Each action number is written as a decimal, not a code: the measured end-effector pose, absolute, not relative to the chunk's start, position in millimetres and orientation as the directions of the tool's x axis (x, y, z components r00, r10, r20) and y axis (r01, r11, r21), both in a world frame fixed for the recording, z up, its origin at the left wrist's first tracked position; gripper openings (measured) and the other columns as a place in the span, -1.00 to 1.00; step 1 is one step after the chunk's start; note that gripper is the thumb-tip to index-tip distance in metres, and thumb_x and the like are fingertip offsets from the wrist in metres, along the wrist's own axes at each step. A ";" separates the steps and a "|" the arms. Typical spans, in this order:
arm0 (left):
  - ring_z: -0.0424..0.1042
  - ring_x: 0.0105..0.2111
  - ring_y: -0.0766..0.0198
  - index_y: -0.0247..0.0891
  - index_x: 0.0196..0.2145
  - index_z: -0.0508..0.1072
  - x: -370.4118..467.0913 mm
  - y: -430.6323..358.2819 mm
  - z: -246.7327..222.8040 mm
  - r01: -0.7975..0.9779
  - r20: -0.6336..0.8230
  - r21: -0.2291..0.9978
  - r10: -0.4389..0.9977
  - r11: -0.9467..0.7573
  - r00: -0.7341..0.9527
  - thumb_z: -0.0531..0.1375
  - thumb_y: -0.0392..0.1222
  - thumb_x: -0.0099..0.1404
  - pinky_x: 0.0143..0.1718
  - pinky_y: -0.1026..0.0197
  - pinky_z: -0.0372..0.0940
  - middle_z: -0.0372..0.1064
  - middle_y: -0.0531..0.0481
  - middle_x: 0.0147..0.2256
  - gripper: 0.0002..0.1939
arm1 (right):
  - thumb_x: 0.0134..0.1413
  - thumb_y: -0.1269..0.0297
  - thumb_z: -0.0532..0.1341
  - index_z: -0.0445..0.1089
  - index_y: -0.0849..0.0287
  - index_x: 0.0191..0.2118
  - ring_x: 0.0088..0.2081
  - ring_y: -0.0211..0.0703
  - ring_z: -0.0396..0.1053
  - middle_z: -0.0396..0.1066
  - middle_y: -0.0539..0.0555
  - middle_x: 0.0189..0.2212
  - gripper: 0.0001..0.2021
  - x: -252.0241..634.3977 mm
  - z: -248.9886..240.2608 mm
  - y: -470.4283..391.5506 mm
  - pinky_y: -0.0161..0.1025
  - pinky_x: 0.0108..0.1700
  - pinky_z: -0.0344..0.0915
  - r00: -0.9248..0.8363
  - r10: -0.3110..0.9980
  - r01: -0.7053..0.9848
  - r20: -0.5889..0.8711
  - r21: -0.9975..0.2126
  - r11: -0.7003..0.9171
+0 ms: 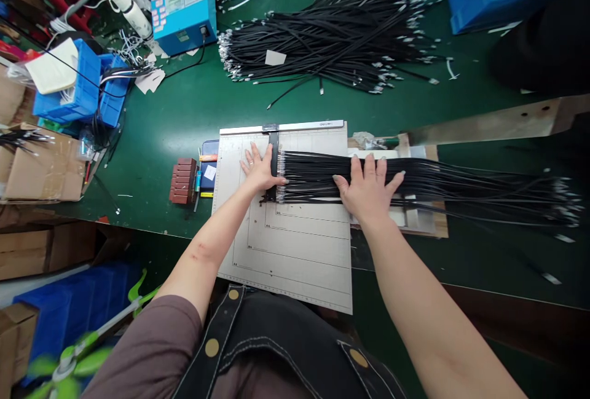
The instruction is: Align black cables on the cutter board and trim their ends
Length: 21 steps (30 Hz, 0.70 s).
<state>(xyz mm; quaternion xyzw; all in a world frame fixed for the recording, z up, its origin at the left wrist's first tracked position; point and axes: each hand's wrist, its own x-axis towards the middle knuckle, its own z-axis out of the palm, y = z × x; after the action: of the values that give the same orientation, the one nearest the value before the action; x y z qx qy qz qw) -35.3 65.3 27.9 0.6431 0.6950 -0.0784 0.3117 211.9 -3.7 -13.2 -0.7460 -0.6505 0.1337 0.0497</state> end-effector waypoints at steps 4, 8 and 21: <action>-0.62 0.43 -0.14 0.08 0.45 -0.25 -37.6 68.8 34.1 0.936 -0.584 0.273 0.812 0.222 -0.022 0.45 -0.04 0.03 0.37 -0.28 -0.40 -0.78 -0.15 0.46 0.24 | 0.35 -0.08 -0.21 -0.02 0.25 0.43 0.40 0.33 -0.22 -0.11 0.36 0.42 -0.30 212.5 -14.9 -3.9 0.50 0.29 -0.26 0.113 0.985 0.958 -0.129 -0.249 -0.143; -0.64 0.43 -0.17 0.13 0.44 -0.24 -33.7 64.3 40.2 0.933 -0.536 0.317 0.844 0.172 0.026 0.42 -0.10 0.07 0.37 -0.30 -0.35 -0.80 -0.06 0.46 0.19 | 0.35 -0.08 -0.24 -0.03 0.27 0.43 0.41 0.33 -0.24 -0.13 0.36 0.42 -0.29 211.9 -14.3 -4.0 0.49 0.30 -0.29 0.114 0.985 0.956 -0.130 -0.255 -0.145; -0.59 0.44 -0.13 0.14 0.43 -0.11 -20.9 56.7 30.8 0.923 -0.480 0.356 0.876 0.145 0.047 0.32 0.01 0.19 0.38 -0.29 -0.37 -0.71 0.02 0.48 -0.02 | 0.35 -0.07 -0.22 0.00 0.27 0.42 0.41 0.32 -0.24 -0.13 0.36 0.42 -0.30 210.6 -10.5 -3.0 0.50 0.30 -0.28 0.123 0.982 0.956 -0.145 -0.248 -0.156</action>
<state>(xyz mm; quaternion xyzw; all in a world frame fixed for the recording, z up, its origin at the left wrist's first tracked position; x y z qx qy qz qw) -20.9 56.7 30.8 0.6527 0.6892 -0.0376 0.3124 210.6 -3.0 -10.5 -0.7478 -0.6479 0.1373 0.0469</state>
